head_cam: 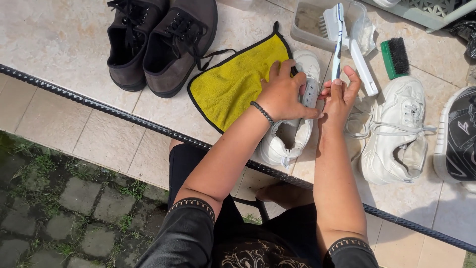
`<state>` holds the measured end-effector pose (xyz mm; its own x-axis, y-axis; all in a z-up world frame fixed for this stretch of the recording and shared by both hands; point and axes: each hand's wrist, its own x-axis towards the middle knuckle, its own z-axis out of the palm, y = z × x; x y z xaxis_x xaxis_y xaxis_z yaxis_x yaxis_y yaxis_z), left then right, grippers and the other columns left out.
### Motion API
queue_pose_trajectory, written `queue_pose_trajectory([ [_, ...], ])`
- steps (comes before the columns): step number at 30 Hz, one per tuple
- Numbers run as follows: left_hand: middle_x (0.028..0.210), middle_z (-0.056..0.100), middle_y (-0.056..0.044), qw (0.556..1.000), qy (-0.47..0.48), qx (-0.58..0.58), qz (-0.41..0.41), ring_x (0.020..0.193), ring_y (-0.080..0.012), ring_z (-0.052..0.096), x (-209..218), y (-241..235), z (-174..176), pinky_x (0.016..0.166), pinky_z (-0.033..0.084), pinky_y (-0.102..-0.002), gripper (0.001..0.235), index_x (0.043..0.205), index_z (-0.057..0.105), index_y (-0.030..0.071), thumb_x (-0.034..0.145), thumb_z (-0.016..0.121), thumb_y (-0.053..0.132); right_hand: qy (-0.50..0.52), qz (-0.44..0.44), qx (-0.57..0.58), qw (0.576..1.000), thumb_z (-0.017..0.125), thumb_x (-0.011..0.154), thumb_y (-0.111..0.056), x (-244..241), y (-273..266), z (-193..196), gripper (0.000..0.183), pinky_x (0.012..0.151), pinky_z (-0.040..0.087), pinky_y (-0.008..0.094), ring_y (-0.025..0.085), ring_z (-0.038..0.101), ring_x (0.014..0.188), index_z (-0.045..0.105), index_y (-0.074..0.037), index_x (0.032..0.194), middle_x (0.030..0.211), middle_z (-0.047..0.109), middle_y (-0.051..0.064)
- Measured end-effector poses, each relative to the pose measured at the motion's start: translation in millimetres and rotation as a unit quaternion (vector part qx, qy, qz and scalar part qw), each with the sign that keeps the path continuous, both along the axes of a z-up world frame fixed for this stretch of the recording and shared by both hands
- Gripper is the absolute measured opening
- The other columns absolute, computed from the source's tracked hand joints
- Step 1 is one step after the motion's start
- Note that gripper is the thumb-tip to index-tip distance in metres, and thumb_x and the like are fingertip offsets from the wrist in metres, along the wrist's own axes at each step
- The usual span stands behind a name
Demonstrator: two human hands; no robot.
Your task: Cleaning the exterior of a white sneaker using a toothbrush and a microfiber cloth.
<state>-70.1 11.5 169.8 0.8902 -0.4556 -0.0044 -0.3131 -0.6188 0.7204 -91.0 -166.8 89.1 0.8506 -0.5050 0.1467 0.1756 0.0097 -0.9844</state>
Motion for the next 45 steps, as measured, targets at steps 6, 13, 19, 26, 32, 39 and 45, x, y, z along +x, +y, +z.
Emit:
queue_pose_trajectory([
  [6,0.146,0.041,-0.022,1.000,0.020,0.002,-0.010,0.140,-0.0594,0.035,30,-21,-47,0.091,0.052,-0.073,0.025,0.073,0.067,0.016,0.062,0.083,0.032,-0.037,0.031,0.125,0.991,0.059,0.106,-0.016,-3,-16,21,0.031,0.079,0.059,0.021,0.013,0.069,0.087,0.061,-0.007,0.135,0.096,0.068,0.009],
  [13,0.147,0.044,-0.016,0.997,0.041,-0.043,-0.041,0.141,-0.0592,0.033,47,-16,-73,0.101,0.051,-0.065,0.013,0.074,0.074,0.017,0.068,0.077,0.028,-0.053,0.033,0.306,0.950,0.069,0.100,-0.021,-21,-62,-3,0.028,0.082,0.057,0.027,0.021,0.069,0.090,0.070,-0.015,0.127,0.099,0.069,0.011],
  [19,0.146,0.046,-0.025,0.973,0.072,-0.187,-0.112,0.139,-0.0560,0.039,53,28,-44,0.112,0.043,-0.061,0.018,0.081,0.073,0.005,0.074,0.068,0.021,-0.017,0.097,0.434,0.896,0.071,0.099,-0.023,-11,-67,-41,0.013,0.083,0.055,0.026,0.020,0.069,0.092,0.076,-0.018,0.111,0.101,0.072,0.010],
  [26,0.150,0.041,-0.027,0.865,0.150,-0.444,-0.180,0.145,-0.0456,0.027,75,49,-89,0.121,0.019,-0.058,0.015,0.092,0.062,0.004,0.083,0.065,0.015,0.010,0.189,0.386,0.903,0.065,0.103,-0.024,-15,-53,-44,0.019,0.091,0.062,0.033,0.024,0.075,0.101,0.069,-0.025,0.122,0.113,0.075,0.011],
  [32,0.156,0.038,-0.013,0.888,0.142,-0.375,-0.225,0.147,-0.0211,0.033,75,54,-67,0.115,0.029,-0.038,0.040,0.117,0.061,0.023,0.081,0.063,0.005,0.019,0.173,0.358,0.917,0.078,0.092,-0.017,-20,-44,-22,0.029,0.083,0.053,0.032,0.020,0.063,0.090,0.067,-0.020,0.119,0.100,0.067,0.008],
  [39,0.145,0.049,-0.014,0.908,0.110,-0.389,-0.105,0.142,-0.0225,0.039,44,30,-53,0.117,0.025,-0.038,0.035,0.101,0.052,0.022,0.087,0.077,0.041,-0.006,0.157,0.459,0.874,0.078,0.095,-0.011,-13,-46,-20,0.026,0.086,0.058,0.028,0.017,0.065,0.090,0.069,-0.019,0.118,0.104,0.068,0.009],
  [45,0.149,0.031,-0.002,0.925,0.108,-0.353,-0.085,0.141,-0.0167,0.039,39,-13,-78,0.071,0.048,-0.025,0.102,0.153,0.018,0.024,0.079,0.086,0.037,-0.023,0.148,0.462,0.874,0.076,0.096,-0.011,-12,-67,-28,0.026,0.089,0.060,0.032,0.022,0.068,0.092,0.072,-0.012,0.122,0.105,0.072,0.011],
])
